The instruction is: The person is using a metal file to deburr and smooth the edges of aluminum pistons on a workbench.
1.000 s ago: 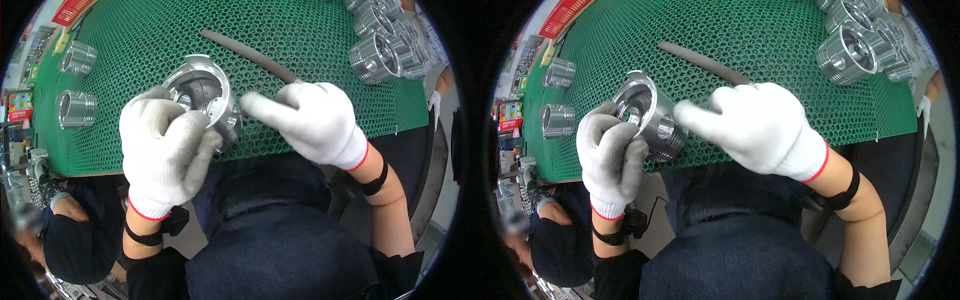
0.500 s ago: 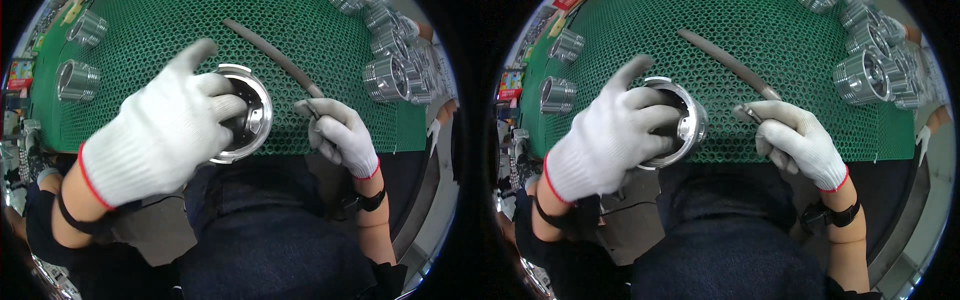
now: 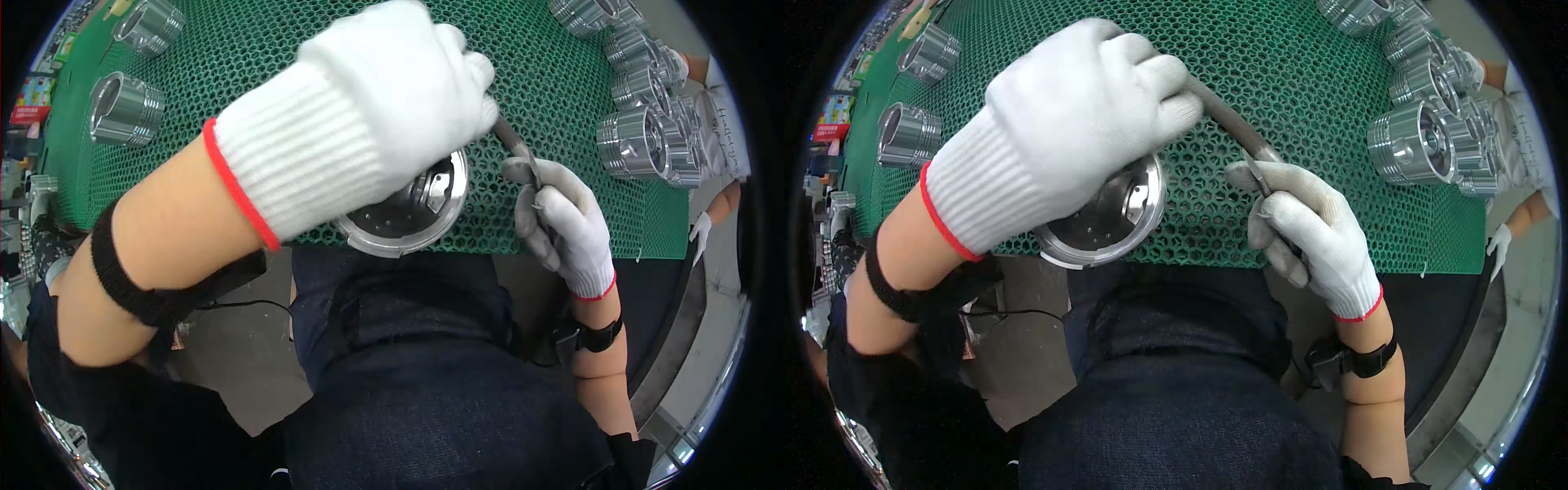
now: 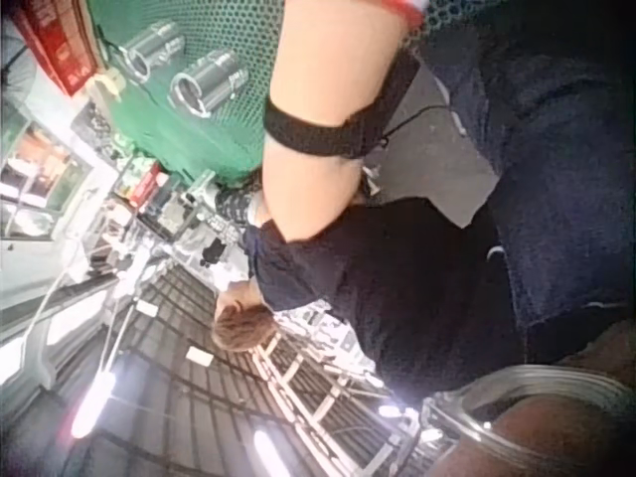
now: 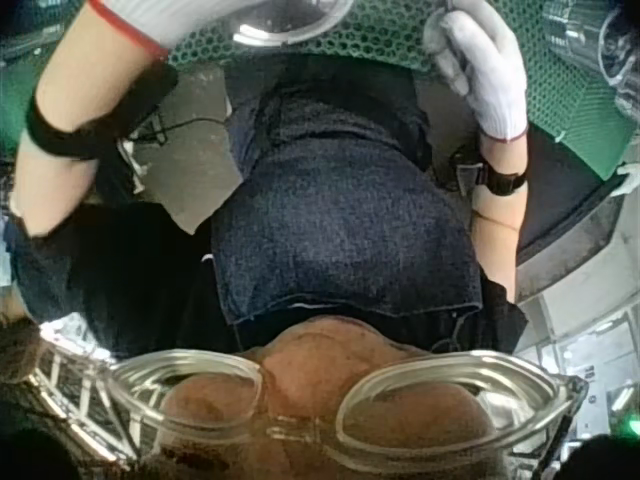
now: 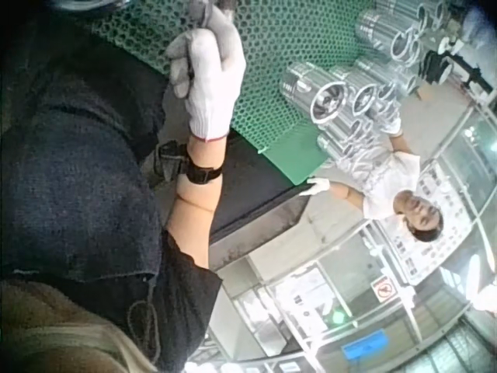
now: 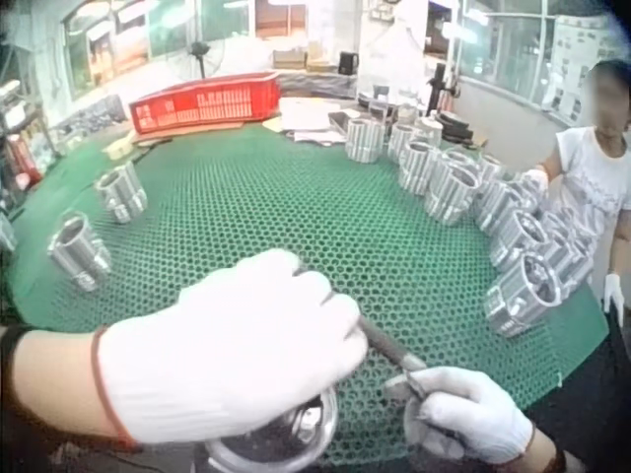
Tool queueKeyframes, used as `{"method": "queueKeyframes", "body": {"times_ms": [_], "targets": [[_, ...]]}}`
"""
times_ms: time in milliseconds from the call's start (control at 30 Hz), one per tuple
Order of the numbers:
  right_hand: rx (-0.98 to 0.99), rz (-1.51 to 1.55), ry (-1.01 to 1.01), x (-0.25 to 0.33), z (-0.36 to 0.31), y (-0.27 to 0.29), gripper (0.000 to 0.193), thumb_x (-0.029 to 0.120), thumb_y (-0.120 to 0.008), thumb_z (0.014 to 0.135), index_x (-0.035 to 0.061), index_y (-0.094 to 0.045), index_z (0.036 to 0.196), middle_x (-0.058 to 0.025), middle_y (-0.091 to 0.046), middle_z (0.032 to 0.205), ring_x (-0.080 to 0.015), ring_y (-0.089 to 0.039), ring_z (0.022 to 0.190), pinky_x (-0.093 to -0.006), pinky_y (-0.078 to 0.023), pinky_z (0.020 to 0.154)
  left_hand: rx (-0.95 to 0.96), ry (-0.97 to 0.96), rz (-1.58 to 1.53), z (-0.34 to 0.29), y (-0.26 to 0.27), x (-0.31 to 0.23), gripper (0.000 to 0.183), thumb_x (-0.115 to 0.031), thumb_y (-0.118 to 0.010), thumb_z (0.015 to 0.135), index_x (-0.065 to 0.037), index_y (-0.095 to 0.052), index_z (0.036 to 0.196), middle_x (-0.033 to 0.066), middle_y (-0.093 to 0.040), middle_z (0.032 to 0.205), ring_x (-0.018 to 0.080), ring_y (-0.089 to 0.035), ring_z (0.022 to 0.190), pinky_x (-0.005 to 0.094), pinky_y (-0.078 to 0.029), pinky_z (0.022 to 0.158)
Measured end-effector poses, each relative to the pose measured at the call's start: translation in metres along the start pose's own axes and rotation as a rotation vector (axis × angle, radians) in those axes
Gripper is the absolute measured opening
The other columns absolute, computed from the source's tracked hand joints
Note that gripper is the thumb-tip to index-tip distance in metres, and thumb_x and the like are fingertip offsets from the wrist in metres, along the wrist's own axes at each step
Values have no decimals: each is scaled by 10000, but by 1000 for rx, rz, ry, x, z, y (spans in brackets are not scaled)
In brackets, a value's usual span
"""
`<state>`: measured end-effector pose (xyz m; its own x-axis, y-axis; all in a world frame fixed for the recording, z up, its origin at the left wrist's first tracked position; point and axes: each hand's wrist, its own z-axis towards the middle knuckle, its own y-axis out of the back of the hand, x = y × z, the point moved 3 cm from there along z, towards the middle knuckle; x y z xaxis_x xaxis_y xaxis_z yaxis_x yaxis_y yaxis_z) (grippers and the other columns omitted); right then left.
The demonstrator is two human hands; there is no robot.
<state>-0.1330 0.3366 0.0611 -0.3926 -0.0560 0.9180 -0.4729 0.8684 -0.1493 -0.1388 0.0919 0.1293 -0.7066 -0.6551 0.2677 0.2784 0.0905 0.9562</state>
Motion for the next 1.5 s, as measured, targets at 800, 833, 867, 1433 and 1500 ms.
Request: {"method": "queueKeyframes", "body": {"times_ms": [800,833,867,1433,1500], "targets": [[-216,-1622,320,-7,-46,4,660,324,-802,823,236,-561,1431,-94,-614,957,-296,-669,752,-412,-553,653,79,266,-235,-60,-7,-6,405,-21,-658,780,-154,-679,1162,130,-650,1219,357,-639,1096,429,-523,950],[-231,-1634,345,-10,-57,3,698,324,-816,803,242,-554,1445,-99,-618,966,-295,-669,755,-413,-555,655,53,320,-351,-63,-7,-8,427,2,-649,774,-138,-676,1177,148,-642,1247,361,-631,1133,432,-519,972],[-245,-1665,343,-14,-66,3,755,310,-834,771,255,-541,1464,-102,-624,975,-295,-664,713,-397,-554,635,-52,345,-451,-66,-5,-12,449,25,-641,769,-123,-674,1192,166,-635,1276,365,-622,1170,435,-516,995],[467,-234,-327,30,-65,-40,635,222,-577,956,22,-420,1538,-173,-613,1382,-235,-609,1224,-351,-461,1069,-366,717,-768,-81,-23,-84,411,-417,-763,862,-20,-738,965,403,-452,1417,520,-543,1283,516,-537,987],[476,-160,-230,25,-46,-49,639,259,-575,978,8,-403,1541,-155,-643,1304,-203,-629,1115,-328,-495,991,-353,711,-790,-83,-23,-82,428,-435,-744,877,-24,-744,998,386,-470,1408,514,-548,1277,515,-528,1001]]}}
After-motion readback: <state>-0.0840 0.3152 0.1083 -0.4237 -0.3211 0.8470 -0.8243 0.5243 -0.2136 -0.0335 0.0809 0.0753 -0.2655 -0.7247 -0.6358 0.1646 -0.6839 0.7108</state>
